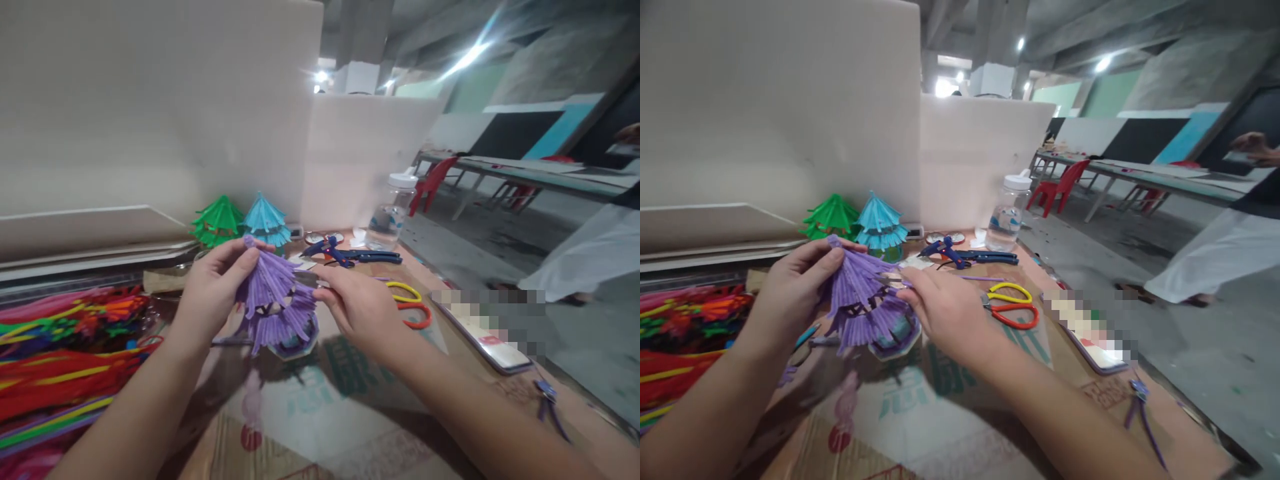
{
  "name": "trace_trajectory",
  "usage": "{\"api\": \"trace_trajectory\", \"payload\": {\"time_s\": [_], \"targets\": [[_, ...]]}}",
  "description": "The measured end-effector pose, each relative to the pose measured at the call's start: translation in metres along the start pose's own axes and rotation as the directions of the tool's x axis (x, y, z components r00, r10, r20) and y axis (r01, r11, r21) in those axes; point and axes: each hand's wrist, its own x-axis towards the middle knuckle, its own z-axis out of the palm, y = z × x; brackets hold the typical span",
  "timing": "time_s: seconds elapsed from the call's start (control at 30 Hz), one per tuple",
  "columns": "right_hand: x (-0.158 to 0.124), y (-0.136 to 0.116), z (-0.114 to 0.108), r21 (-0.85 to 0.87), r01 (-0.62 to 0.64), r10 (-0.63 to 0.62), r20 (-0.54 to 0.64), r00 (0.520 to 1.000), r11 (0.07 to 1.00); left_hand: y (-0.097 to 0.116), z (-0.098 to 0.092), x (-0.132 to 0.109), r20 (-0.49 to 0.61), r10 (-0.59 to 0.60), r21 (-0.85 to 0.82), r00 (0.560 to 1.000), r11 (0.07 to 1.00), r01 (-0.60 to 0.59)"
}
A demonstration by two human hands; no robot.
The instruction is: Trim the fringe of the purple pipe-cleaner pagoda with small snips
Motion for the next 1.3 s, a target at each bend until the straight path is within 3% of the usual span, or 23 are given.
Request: {"api": "trace_trajectory", "payload": {"time_s": [0.4,1.3], "targets": [[-0.0016,-0.0015,0.0003,-0.103,0.048,-0.046,0.025,0.999,0.994,-0.0025,0.0070,-0.0062,0.013,0.083,-0.047,0.996,0.995,-0.083],[-0.0058,0.0009,0.0068,0.005,0.025,-0.025,0.031,0.999,1.000,-0.0004,0.0064,-0.0063,0.046,0.074,-0.013,0.996,0.997,-0.073]]}}
